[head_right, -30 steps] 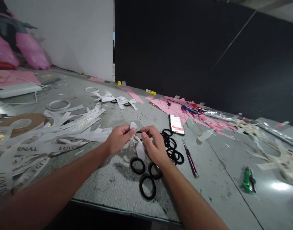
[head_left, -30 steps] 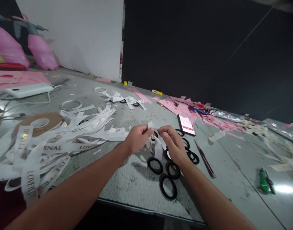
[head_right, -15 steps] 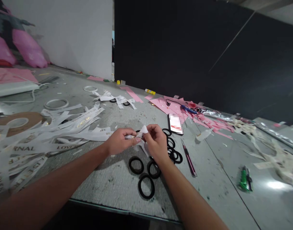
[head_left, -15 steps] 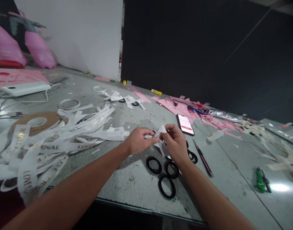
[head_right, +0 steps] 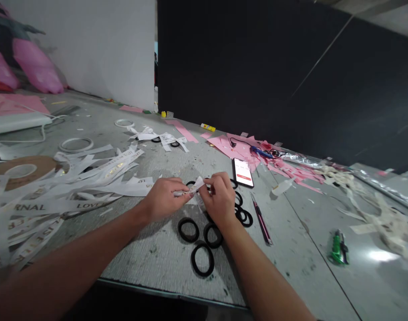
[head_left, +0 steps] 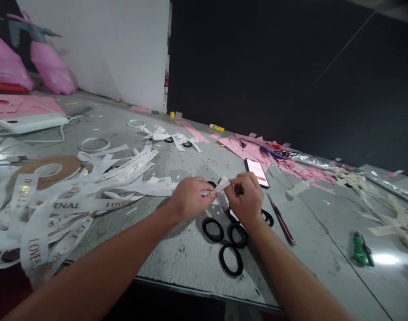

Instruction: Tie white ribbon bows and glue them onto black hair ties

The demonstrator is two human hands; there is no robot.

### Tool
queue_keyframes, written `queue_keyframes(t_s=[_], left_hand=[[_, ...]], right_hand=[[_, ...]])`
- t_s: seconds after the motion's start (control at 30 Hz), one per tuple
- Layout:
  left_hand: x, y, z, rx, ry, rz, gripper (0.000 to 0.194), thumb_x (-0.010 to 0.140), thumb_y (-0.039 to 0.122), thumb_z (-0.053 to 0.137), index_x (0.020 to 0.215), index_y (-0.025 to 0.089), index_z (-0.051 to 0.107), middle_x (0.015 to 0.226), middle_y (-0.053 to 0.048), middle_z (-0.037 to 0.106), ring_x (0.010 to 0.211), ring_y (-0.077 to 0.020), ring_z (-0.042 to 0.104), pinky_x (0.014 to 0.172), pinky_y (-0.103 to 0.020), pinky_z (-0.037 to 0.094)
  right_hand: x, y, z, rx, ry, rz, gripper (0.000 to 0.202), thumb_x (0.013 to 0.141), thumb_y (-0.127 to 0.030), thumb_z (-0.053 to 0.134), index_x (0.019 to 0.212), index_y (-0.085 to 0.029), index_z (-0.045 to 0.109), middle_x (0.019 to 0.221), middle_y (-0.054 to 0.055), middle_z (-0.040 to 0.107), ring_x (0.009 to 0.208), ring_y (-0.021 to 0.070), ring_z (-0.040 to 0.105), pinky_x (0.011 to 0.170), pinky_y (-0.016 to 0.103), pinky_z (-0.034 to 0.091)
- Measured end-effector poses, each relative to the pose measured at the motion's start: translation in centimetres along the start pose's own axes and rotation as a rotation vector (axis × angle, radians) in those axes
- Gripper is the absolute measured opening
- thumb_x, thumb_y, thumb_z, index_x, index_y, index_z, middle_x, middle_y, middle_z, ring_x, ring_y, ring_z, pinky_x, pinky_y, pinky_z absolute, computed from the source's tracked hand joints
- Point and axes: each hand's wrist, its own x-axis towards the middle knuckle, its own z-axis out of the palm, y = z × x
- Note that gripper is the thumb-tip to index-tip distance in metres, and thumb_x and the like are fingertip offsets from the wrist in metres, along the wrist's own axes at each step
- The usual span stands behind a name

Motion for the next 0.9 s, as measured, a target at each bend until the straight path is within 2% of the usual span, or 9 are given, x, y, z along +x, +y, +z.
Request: queue_keyframes(t_s=[0.07,0.17,0.2,0.27,0.37,0.47,0.67,0.8,0.9], left_hand=[[-0.2,0.3,0.0,0.071,-0.003,0.028,0.016,0.084,0.028,0.062,0.078,0.02,0.075,0.075,-0.006,0.067,0.07,-0.0186,0.059,0.064,-0.029,0.04],[-0.5,0.6,0.0,0.176,-0.025,0.04,0.017,0.084,0.027,0.06,0.075,0.021,0.072,0.075,-0.005,0.064,0.07,-0.0187,0.056,0.063,-0.03,0.037],[-0.5,0.6,0.0,0.197,-0.027,0.043,0.018,0.085,0.028,0.059,0.074,0.021,0.071,0.075,-0.005,0.064,0.07,-0.0187,0.055,0.063,-0.029,0.036],[-0.6,0.5,0.1,0.215,-0.024,0.058,0.018,0.086,0.029,0.058,0.075,0.021,0.071,0.076,-0.004,0.063,0.07,-0.0185,0.054,0.062,-0.03,0.035],[-0.6,0.4,0.1,0.191,0.001,0.078,0.02,0.088,0.03,0.057,0.077,0.021,0.071,0.074,-0.004,0.062,0.068,-0.018,0.053,0.062,-0.03,0.034],[-0.5,0.6,0.0,0.159,0.029,0.07,0.021,0.089,0.028,0.057,0.077,0.02,0.072,0.072,-0.004,0.062,0.066,-0.0172,0.053,0.061,-0.029,0.033],[-0.1,1.2,-0.3,0.139,0.015,0.033,0.023,0.089,0.026,0.056,0.075,0.019,0.073,0.073,-0.006,0.065,0.07,-0.0187,0.056,0.064,-0.03,0.037],[0.2,1.1,-0.7,-0.2,0.056,-0.115,0.022,0.085,0.025,0.06,0.099,0.018,0.074,0.089,-0.006,0.071,0.081,-0.0191,0.062,0.073,-0.03,0.044],[0.5,0.7,-0.9,-0.522,0.114,-0.312,0.027,0.08,0.032,0.066,0.1,0.015,0.073,0.076,-0.003,0.068,0.064,-0.014,0.056,0.06,-0.026,0.042]], right_hand=[[-0.1,0.2,0.2,0.113,-0.049,0.136,0.004,0.081,-0.021,0.062,0.08,-0.02,0.058,0.078,0.001,0.054,0.06,0.0125,0.049,0.054,0.027,0.042],[-0.2,0.4,0.3,0.382,-0.285,0.357,0.017,0.087,-0.029,0.056,0.101,-0.02,0.06,0.073,-0.002,0.054,0.055,0.0116,0.049,0.05,0.025,0.04],[-0.2,0.5,0.3,0.44,-0.36,0.391,0.021,0.088,-0.032,0.055,0.104,-0.019,0.061,0.07,-0.003,0.054,0.053,0.0112,0.048,0.049,0.025,0.039],[-0.2,0.4,0.2,0.455,-0.433,0.395,0.022,0.088,-0.036,0.056,0.096,-0.018,0.066,0.064,-0.003,0.055,0.051,0.0115,0.047,0.049,0.025,0.038],[0.0,-0.1,0.0,0.322,-0.35,0.327,0.019,0.086,-0.034,0.058,0.081,-0.018,0.068,0.063,0.0,0.06,0.058,0.0142,0.054,0.056,0.027,0.042],[0.1,-0.7,-0.1,0.197,-0.218,0.293,0.019,0.084,-0.032,0.059,0.076,-0.018,0.069,0.067,0.002,0.065,0.063,0.0165,0.058,0.06,0.028,0.043],[-0.4,-0.3,0.4,0.332,-0.209,0.558,0.024,0.084,-0.037,0.059,0.076,-0.017,0.07,0.054,-0.002,0.055,0.05,0.013,0.047,0.049,0.025,0.036],[-0.2,0.0,0.3,0.427,-0.21,0.609,0.024,0.084,-0.04,0.06,0.082,-0.018,0.068,0.061,-0.002,0.057,0.055,0.0126,0.048,0.053,0.024,0.037],[-0.1,0.0,0.3,0.593,-0.275,0.617,0.023,0.085,-0.042,0.059,0.086,-0.019,0.066,0.074,0.0,0.063,0.068,0.0151,0.056,0.063,0.026,0.043]])
